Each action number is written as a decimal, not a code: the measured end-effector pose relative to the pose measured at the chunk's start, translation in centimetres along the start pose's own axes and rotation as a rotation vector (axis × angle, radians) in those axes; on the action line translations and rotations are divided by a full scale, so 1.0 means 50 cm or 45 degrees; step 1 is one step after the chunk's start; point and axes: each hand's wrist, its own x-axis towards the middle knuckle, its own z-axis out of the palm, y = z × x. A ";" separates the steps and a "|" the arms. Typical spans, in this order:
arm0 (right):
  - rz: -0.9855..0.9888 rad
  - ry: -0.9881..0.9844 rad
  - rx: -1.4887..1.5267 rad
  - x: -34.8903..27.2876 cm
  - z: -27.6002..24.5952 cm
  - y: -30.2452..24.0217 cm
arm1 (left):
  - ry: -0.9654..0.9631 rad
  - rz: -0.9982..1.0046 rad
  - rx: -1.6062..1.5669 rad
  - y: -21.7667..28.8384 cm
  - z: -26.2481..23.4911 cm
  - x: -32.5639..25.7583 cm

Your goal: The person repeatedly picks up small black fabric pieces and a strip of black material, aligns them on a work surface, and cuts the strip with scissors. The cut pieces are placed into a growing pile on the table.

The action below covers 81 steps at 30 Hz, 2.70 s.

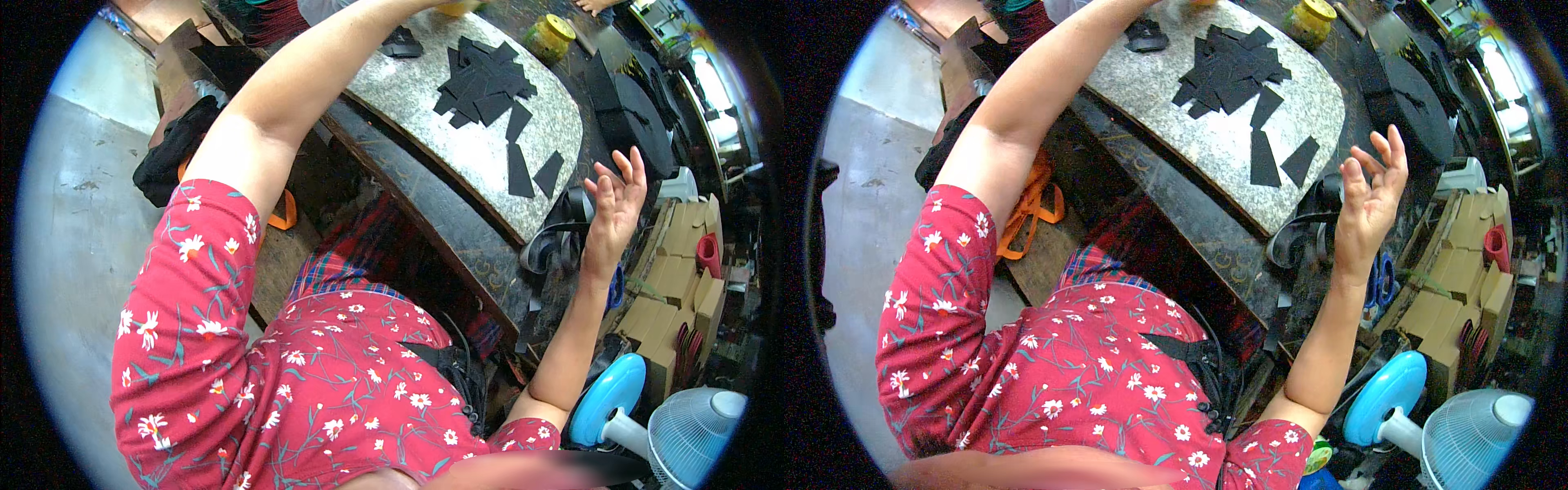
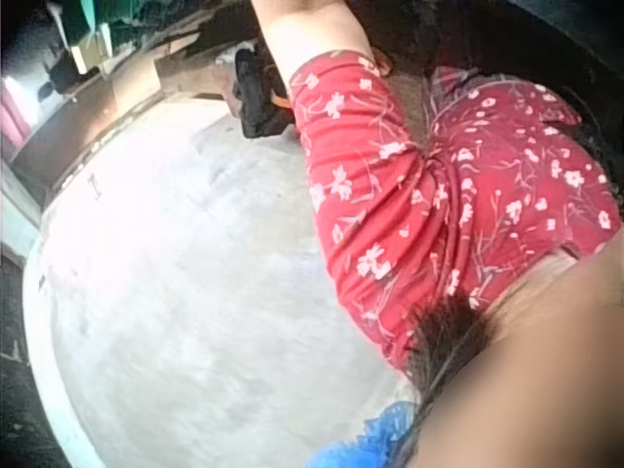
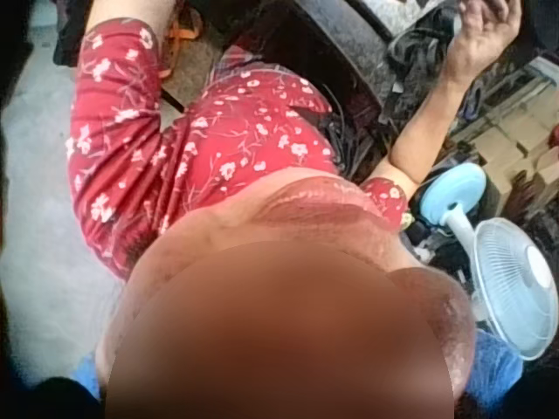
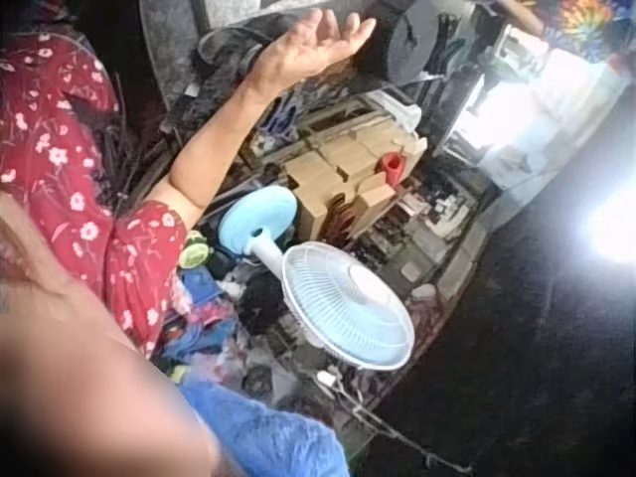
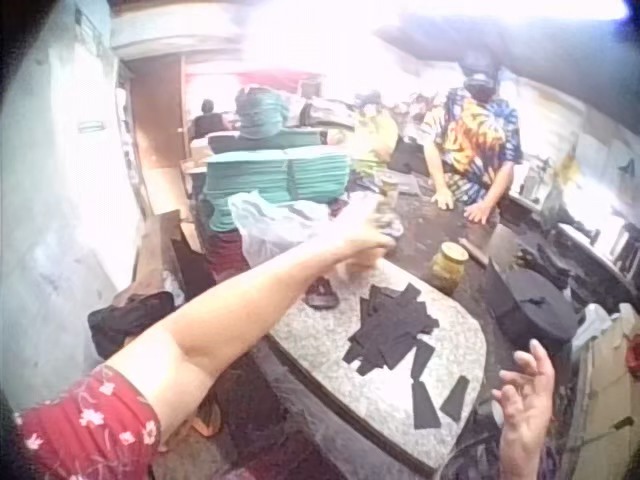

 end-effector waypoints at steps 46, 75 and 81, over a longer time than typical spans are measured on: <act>-0.175 -0.554 -0.541 0.002 -0.081 0.006 | -0.780 -0.843 -1.754 0.397 -0.115 -0.394; -0.511 -0.605 -0.436 -0.044 0.027 -0.042 | -0.700 -0.922 -1.881 0.413 -0.100 -0.425; 0.037 -0.210 -0.049 -0.036 -0.012 -0.011 | -0.037 0.068 -0.384 0.379 -0.079 -0.396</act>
